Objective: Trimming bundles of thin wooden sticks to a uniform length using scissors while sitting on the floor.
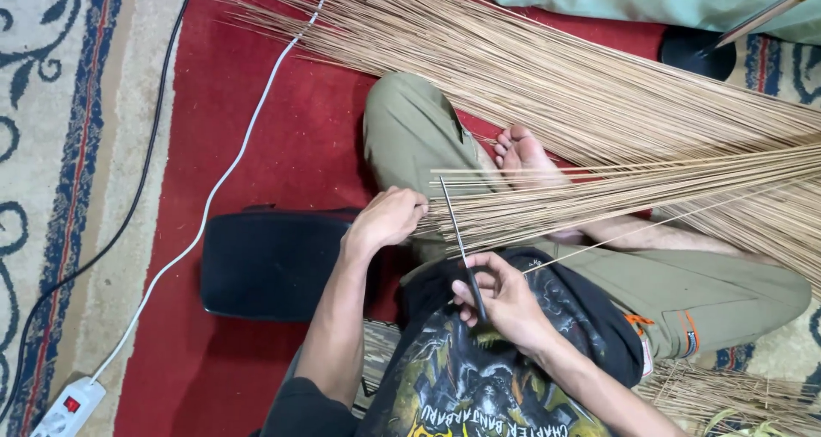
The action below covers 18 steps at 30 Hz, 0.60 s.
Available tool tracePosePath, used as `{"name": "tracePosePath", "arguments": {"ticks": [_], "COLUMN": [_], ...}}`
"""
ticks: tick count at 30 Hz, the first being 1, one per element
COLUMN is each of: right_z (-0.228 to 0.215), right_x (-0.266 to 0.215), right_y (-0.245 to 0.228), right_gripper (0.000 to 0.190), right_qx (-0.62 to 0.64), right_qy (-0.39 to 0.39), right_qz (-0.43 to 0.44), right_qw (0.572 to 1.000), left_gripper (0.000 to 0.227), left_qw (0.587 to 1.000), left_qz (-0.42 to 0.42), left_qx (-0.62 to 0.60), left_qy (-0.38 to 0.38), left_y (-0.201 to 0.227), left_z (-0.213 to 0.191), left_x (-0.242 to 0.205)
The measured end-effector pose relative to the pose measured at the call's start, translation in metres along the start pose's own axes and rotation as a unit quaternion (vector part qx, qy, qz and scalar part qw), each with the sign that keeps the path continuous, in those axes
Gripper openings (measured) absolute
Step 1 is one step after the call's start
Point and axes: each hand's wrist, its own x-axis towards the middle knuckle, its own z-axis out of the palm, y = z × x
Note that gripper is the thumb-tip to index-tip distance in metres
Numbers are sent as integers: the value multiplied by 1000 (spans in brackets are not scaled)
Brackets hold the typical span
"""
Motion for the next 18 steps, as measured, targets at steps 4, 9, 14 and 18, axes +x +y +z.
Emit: {"name": "tracePosePath", "arguments": {"ticks": [4,9,14,18], "right_z": [-2,-3,0,3], "right_x": [-11,-14,-14,-12], "right_y": [-7,-7,-9,-11], "right_gripper": [32,37,37,41], "right_qx": [25,42,33,25], "right_qy": [-53,-64,-52,-52], "right_qz": [94,121,145,144], "right_qw": [994,990,987,988], "left_gripper": [25,25,19,17], "left_qw": [999,996,969,955], "left_qz": [5,20,132,157], "left_qx": [-4,7,40,61], "left_qy": [52,87,206,243], "left_y": [-3,-12,-31,-31], "left_z": [5,11,28,31], "left_x": [4,12,24,25]}}
